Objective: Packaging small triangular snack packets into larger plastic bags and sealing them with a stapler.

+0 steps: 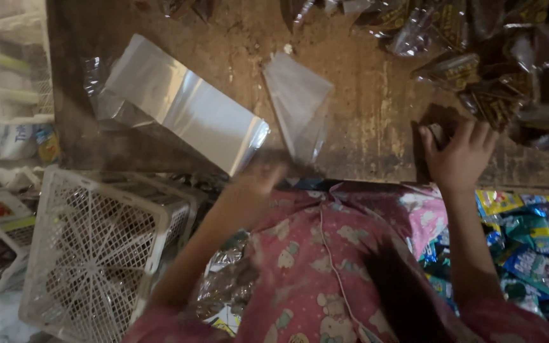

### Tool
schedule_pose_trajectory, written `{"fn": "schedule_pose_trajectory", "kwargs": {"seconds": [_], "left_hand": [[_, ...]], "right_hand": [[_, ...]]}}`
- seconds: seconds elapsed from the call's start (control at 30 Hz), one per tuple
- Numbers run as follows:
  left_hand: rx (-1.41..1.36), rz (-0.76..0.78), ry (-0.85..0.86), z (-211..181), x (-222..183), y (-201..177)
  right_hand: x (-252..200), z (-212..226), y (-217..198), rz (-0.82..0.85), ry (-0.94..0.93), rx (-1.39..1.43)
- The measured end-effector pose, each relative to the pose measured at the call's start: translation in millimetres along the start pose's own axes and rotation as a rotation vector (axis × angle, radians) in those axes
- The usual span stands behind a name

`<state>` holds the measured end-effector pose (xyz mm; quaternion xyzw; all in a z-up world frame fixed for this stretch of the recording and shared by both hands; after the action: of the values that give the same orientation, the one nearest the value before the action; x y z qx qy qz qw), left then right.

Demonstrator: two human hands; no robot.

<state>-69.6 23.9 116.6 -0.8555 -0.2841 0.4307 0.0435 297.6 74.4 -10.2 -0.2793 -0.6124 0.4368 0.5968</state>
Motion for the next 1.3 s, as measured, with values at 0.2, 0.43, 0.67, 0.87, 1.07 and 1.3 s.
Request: {"fn": "schedule_pose_trajectory", "kwargs": {"seconds": [0.2,0.43,0.67,0.87,1.07,1.3], "left_hand": [[0.719,-1.118,-0.145,31.5,151.3,-11.8],[0.261,-1.306,0.024,61.6,133.4,-39.3],[-1.394,-1.293,0.541,69.5,83.5,-46.4],[-1.629,-1.141,0.553,65.6,71.6,-18.0],[-1.384,-1.12,0.299,132.0,116.1,-18.0],[-0.868,-1.242,0.184,114.2,160.3,-22.2]], "right_hand": [[1.0,-11.6,-7.6,0.059,0.018,-0.019],[-4.4,-16.0,-18.7,0.145,0.055,-0.056],[88.2,111.4,-43.3,0.299,0.348,1.097],[87.3,188.2,5.4,0.487,0.593,1.619],[90.7,165.0,9.1,0.722,0.488,1.481],[70.5,130.3,46.4,0.594,0.744,1.386]]}}
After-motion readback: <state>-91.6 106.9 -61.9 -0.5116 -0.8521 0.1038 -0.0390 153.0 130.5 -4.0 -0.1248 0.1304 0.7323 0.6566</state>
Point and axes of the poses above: each hand's wrist, its own x-axis towards the middle knuckle, its own y-axis out of the palm, z = x × y, the point moved 4 cm from there along x, towards the middle knuckle, and after that the axes turned 4 degrees about x, right-handed, at the moved point
